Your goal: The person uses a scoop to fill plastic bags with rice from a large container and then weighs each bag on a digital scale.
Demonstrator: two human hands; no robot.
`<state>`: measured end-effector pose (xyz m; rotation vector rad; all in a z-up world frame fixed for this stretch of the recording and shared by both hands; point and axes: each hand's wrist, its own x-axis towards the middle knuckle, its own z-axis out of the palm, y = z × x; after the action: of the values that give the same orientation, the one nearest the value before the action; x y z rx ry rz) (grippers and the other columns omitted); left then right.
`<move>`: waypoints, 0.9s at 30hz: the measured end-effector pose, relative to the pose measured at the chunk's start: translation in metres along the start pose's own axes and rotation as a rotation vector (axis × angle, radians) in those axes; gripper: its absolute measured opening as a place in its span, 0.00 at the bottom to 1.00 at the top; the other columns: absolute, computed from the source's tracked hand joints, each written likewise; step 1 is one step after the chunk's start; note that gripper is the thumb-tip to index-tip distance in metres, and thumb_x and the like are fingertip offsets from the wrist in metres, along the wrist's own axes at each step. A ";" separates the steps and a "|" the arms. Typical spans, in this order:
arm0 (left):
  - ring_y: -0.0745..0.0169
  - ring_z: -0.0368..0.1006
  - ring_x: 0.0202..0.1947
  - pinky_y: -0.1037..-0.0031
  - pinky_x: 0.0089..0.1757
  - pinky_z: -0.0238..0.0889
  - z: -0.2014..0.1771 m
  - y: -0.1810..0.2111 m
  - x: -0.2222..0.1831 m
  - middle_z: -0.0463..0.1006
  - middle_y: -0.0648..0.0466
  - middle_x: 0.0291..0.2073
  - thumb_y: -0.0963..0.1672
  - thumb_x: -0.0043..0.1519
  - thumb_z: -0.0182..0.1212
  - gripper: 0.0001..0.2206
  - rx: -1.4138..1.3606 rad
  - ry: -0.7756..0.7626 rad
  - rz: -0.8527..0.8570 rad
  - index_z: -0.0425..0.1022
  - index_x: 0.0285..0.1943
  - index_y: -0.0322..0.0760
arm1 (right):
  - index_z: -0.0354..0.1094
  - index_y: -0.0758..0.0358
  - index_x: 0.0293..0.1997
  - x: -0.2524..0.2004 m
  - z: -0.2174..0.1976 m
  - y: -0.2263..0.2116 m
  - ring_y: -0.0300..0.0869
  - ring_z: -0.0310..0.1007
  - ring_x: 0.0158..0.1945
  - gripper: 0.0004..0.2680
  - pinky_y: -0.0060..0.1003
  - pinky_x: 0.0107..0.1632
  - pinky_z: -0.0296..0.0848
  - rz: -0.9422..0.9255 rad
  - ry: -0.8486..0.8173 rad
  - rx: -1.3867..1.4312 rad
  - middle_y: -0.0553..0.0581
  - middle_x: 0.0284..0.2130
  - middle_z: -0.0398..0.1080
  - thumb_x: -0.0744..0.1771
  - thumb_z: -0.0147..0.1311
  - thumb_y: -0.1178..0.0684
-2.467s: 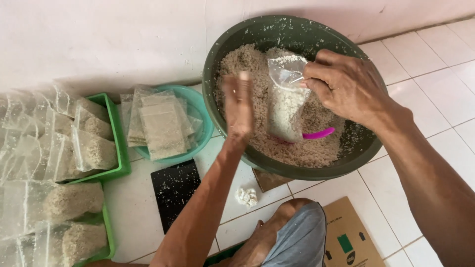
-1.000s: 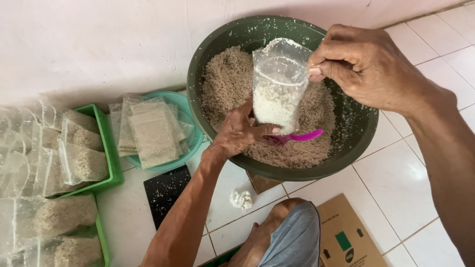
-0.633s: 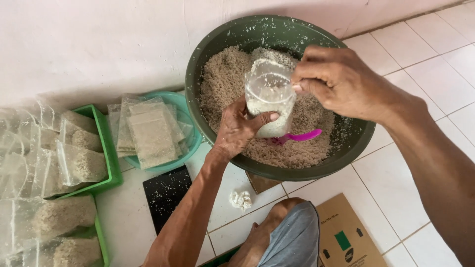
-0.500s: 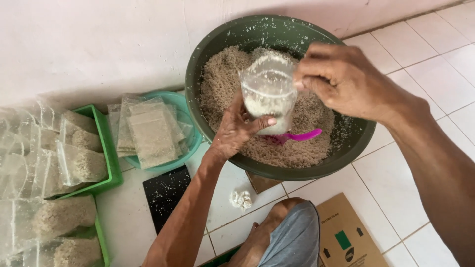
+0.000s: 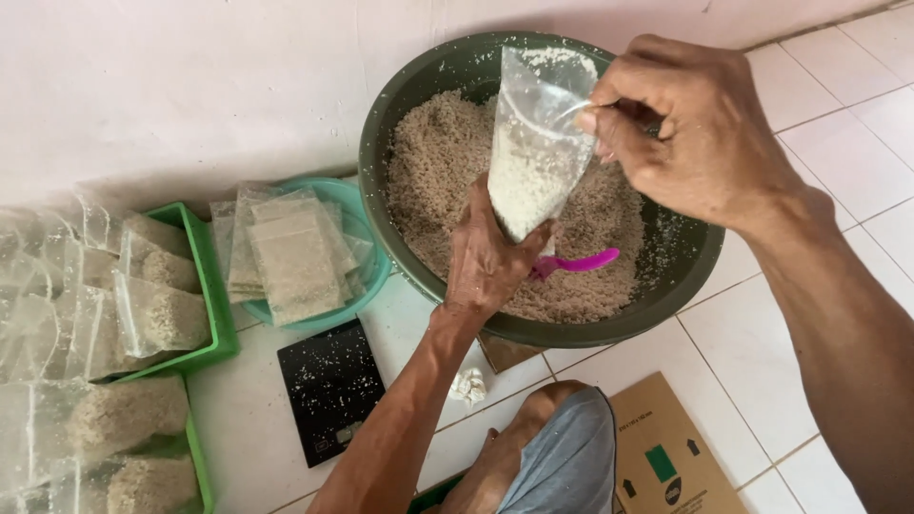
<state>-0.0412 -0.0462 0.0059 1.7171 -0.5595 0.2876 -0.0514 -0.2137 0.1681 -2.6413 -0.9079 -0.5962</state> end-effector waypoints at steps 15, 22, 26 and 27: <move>0.34 0.60 0.61 0.46 0.56 0.63 0.005 -0.005 -0.005 0.58 0.31 0.61 0.55 0.45 0.72 0.57 0.004 -0.036 0.022 0.33 0.73 0.27 | 0.69 0.77 0.33 0.001 0.001 0.009 0.41 0.64 0.20 0.06 0.27 0.17 0.53 -0.014 0.025 0.012 0.65 0.31 0.69 0.66 0.56 0.76; 0.57 0.70 0.27 0.68 0.27 0.73 0.001 0.007 0.000 0.69 0.48 0.33 0.47 0.54 0.69 0.27 -0.047 0.086 0.028 0.60 0.54 0.27 | 0.66 0.72 0.27 0.001 0.015 0.000 0.39 0.61 0.21 0.07 0.27 0.19 0.57 0.004 -0.016 0.051 0.61 0.28 0.70 0.63 0.58 0.74; 0.53 0.78 0.31 0.67 0.30 0.78 -0.007 0.019 -0.001 0.74 0.41 0.40 0.46 0.52 0.68 0.34 -0.197 0.020 -0.094 0.50 0.60 0.29 | 0.69 0.73 0.31 0.003 0.012 -0.003 0.39 0.59 0.21 0.06 0.28 0.20 0.57 -0.013 -0.014 0.038 0.60 0.28 0.69 0.64 0.61 0.72; 0.54 0.77 0.29 0.68 0.29 0.77 -0.008 0.019 -0.001 0.73 0.42 0.38 0.46 0.52 0.68 0.33 -0.179 0.031 -0.063 0.50 0.60 0.28 | 0.70 0.73 0.32 0.004 0.011 -0.004 0.39 0.59 0.22 0.05 0.27 0.20 0.57 -0.023 -0.021 0.028 0.59 0.29 0.68 0.64 0.61 0.72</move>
<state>-0.0507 -0.0407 0.0237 1.5517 -0.4923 0.2125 -0.0479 -0.2041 0.1613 -2.6199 -0.9476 -0.5576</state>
